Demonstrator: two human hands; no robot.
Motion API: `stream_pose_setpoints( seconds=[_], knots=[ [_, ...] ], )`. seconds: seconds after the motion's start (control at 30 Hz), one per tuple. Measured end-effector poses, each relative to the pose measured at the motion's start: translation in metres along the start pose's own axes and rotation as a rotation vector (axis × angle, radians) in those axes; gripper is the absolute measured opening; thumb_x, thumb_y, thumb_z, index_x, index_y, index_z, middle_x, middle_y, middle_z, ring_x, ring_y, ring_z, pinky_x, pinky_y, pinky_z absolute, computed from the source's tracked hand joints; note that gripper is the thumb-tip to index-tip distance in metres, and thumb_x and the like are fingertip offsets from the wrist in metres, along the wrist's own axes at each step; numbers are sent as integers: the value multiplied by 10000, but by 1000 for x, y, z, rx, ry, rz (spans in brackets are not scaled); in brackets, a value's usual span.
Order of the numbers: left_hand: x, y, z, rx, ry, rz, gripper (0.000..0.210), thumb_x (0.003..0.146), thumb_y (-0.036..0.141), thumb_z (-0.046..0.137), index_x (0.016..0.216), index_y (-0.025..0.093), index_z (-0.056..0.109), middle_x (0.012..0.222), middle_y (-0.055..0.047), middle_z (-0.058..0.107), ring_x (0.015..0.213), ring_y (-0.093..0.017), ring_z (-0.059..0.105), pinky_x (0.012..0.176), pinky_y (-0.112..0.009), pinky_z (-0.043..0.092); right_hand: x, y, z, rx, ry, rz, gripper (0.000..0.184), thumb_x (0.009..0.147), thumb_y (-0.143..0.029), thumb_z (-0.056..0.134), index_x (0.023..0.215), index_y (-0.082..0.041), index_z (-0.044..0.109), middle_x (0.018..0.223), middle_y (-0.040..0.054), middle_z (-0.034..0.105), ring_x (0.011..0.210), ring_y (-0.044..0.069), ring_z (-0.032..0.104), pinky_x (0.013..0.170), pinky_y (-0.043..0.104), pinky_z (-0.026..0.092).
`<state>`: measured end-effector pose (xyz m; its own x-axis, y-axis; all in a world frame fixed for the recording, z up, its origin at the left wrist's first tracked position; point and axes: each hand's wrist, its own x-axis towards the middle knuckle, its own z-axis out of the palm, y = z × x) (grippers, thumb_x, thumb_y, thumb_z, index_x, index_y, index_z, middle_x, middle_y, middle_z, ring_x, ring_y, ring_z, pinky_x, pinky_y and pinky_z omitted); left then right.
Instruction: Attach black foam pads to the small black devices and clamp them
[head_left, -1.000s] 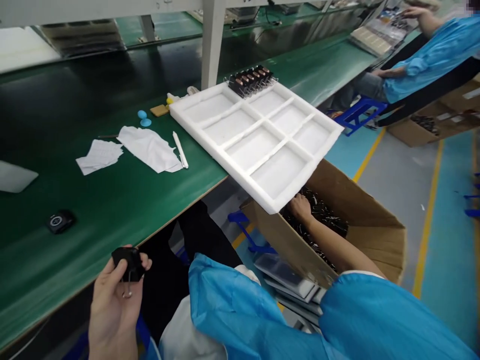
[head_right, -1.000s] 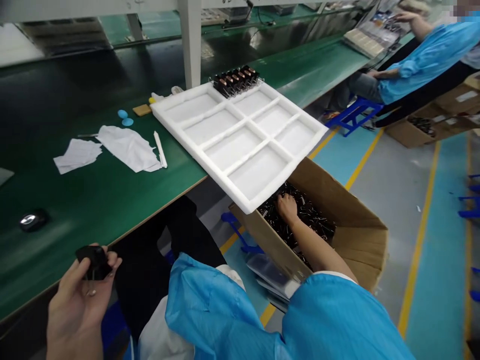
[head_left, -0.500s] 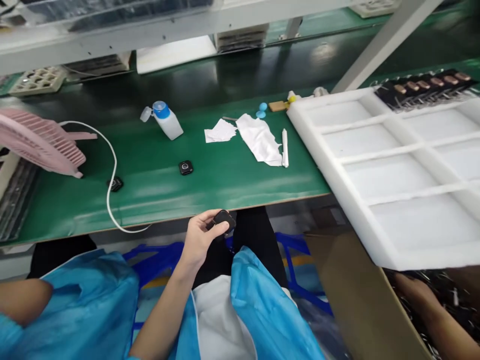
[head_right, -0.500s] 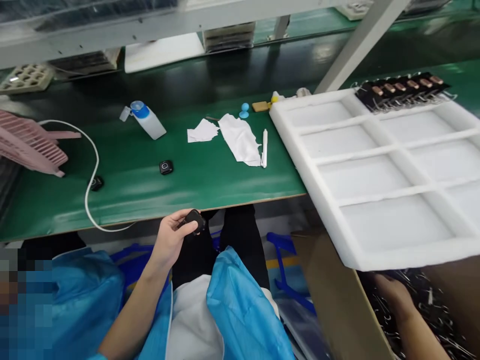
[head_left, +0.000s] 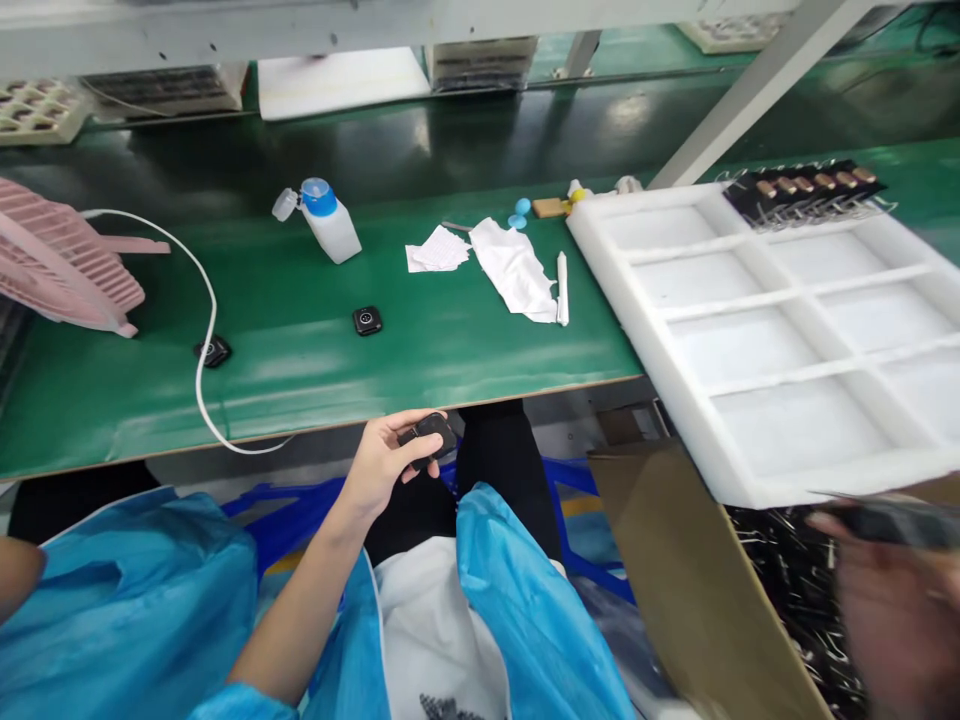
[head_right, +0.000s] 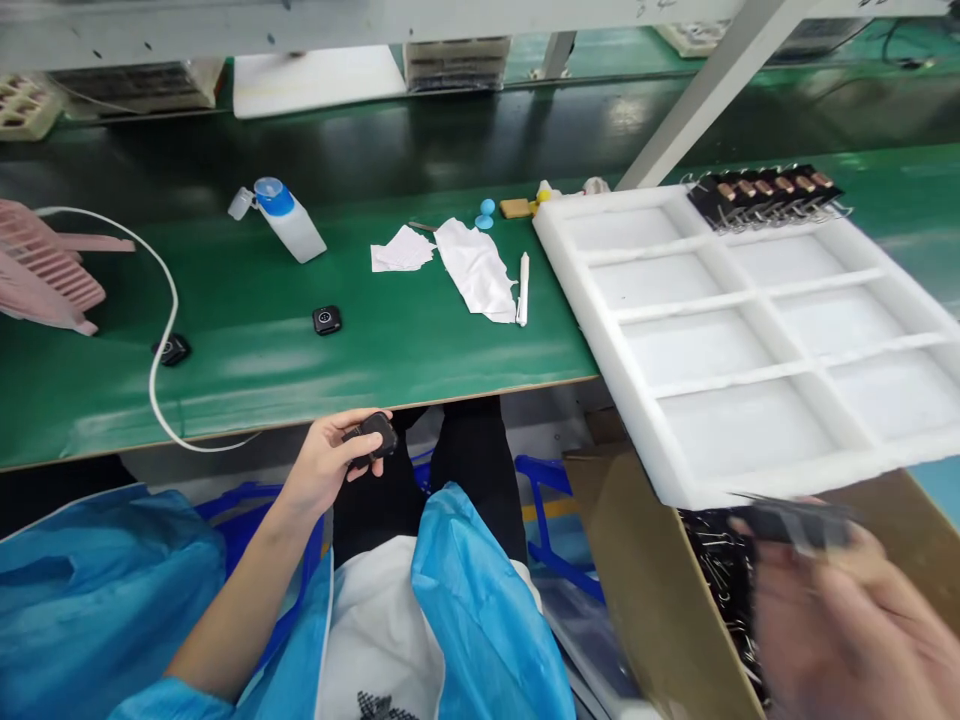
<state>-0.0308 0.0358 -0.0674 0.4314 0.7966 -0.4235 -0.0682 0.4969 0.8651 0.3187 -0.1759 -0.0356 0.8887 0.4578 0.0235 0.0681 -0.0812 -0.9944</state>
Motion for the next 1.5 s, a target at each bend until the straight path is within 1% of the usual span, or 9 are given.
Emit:
stream_pose_setpoints(
  seconds=[0.07, 0.2, 0.33, 0.57, 0.73, 0.97, 1.1, 1.3, 1.5],
  knots=[
    [-5, 4, -2, -19, 5, -14, 411, 698, 344, 886, 1045, 141, 797, 666, -27, 673, 500, -135, 639, 385, -169, 271, -23, -8, 44, 164, -201, 57, 198, 775, -392, 840, 716, -267, 699, 1217, 102, 712, 1180, 349, 644, 1170, 653, 402],
    [-17, 12, -9, -75, 20, -21, 424, 685, 351, 877, 1047, 146, 797, 692, -28, 669, 491, -132, 624, 400, -176, 231, -56, 0, 142, 403, -969, 400, 340, 897, -427, 801, 711, -198, 631, 1236, 129, 738, 1160, 309, 698, 1035, 497, 561],
    [-28, 18, -18, -83, 51, -19, 440, 708, 368, 851, 1077, 134, 796, 674, -38, 669, 486, -142, 622, 397, -178, 206, -73, 28, 199, 501, -1295, 635, 340, 895, -461, 834, 806, -181, 663, 753, 45, 732, 698, 183, 733, 660, 267, 590],
    [-39, 20, -36, 11, 12, -49, 426, 729, 380, 858, 1090, 165, 788, 737, -41, 704, 497, -146, 645, 414, -187, 305, -76, 45, 209, 503, -1462, 674, 381, 843, -483, 886, 919, -163, 694, 832, 62, 743, 768, 195, 742, 726, 304, 595],
    [-39, 15, -42, 61, -71, -57, 407, 763, 379, 870, 1101, 198, 733, 856, -48, 739, 531, -155, 673, 429, -193, 382, -80, 57, 210, 567, -1320, 720, 563, 693, -554, 966, 971, -140, 704, 769, 49, 698, 631, 159, 660, 585, 264, 537],
    [-36, 15, -36, 141, -119, -73, 403, 777, 396, 875, 1086, 179, 737, 816, -54, 727, 532, -155, 691, 378, -148, 288, -84, 62, 205, 492, -1251, 705, 481, 802, -584, 834, 914, -124, 747, 544, -17, 526, 408, 91, 381, 382, 214, 259],
    [-35, 15, -35, 153, -114, -55, 385, 774, 370, 879, 1086, 170, 775, 764, -54, 725, 522, -162, 691, 358, -155, 276, -83, 58, 202, 424, -1238, 575, 489, 829, -598, 807, 944, -123, 781, 582, -3, 516, 478, 92, 361, 458, 237, 263],
    [-35, 15, -28, 229, -75, 6, 352, 761, 288, 874, 1078, 149, 805, 777, -55, 740, 529, -142, 671, 544, -242, 550, -81, 54, 197, 261, -1230, 328, 489, 926, -600, 731, 1085, -144, 803, 660, 8, 545, 559, 106, 408, 541, 255, 369],
    [-37, 12, -25, 272, -15, 24, 351, 758, 276, 865, 1081, 148, 811, 865, -79, 769, 546, -142, 667, 563, -259, 572, -76, 42, 197, 118, -1300, 126, 516, 988, -593, 650, 1171, -130, 789, 719, 36, 629, 606, 140, 511, 589, 285, 456]
  ],
)
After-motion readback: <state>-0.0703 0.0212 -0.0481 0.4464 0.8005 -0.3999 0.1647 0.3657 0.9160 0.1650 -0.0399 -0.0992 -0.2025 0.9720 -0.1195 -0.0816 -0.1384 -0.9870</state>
